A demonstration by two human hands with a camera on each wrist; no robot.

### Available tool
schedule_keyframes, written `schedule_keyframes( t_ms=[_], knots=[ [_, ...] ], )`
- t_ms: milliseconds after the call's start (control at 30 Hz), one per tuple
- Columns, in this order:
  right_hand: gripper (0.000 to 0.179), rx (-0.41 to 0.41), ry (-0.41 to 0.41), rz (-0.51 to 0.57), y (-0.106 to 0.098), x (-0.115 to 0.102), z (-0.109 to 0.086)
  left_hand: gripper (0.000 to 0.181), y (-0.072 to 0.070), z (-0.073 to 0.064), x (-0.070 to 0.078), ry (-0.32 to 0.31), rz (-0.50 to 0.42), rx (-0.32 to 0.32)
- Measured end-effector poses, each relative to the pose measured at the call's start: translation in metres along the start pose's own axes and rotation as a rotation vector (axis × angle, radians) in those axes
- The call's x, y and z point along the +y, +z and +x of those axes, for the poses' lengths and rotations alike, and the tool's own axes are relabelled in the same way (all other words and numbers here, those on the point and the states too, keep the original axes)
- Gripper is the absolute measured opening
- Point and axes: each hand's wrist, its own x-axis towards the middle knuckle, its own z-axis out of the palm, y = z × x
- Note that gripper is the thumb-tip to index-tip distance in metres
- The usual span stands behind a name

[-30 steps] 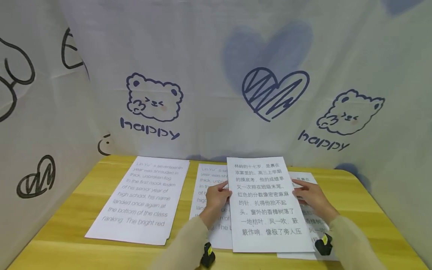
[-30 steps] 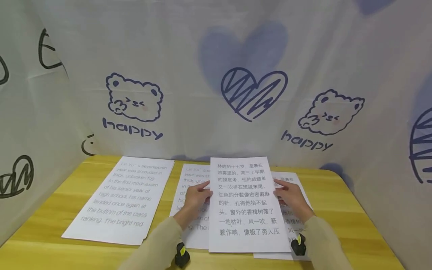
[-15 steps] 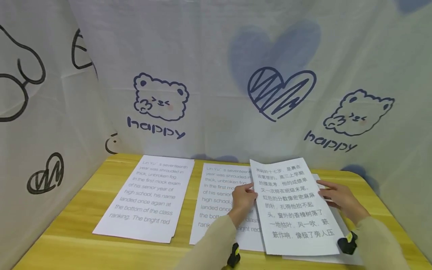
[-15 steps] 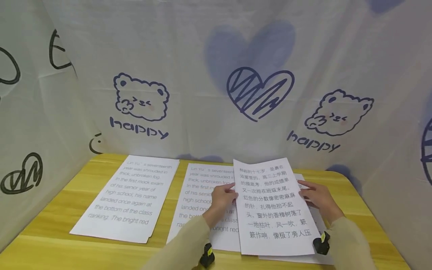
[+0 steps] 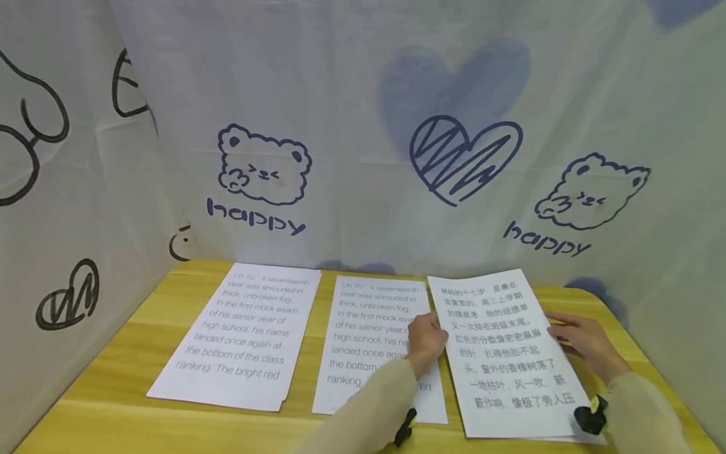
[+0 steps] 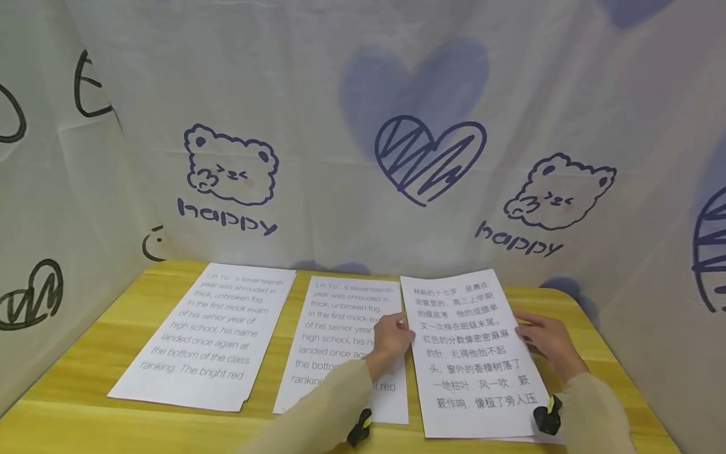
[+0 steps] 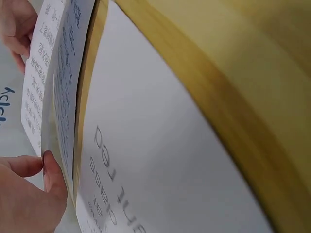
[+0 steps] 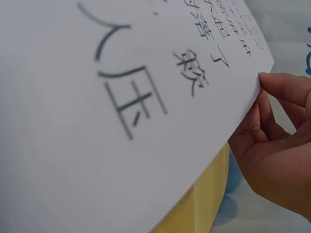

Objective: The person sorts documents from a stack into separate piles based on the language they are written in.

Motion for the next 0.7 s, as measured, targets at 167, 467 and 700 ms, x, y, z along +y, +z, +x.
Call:
schedule_keyframes(
  t_ms=[167,467,700],
  knots=[
    [0.055,0.041,0.064,0.034,-0.003,0.009,0.004,0.013,0.010,0.004,0.003,0.028,0.041,0.015],
    [0.054,0.071,0.103,0.047,-0.008,0.016,0.009,0.038,0.009,0.006,0.021,-0.050,0.031,-0.041],
    [0.053,0.060,0.085,0.039,-0.011,0.012,0.005,0.049,0.017,0.007,0.023,-0.142,-0.017,-0.070]
  ],
)
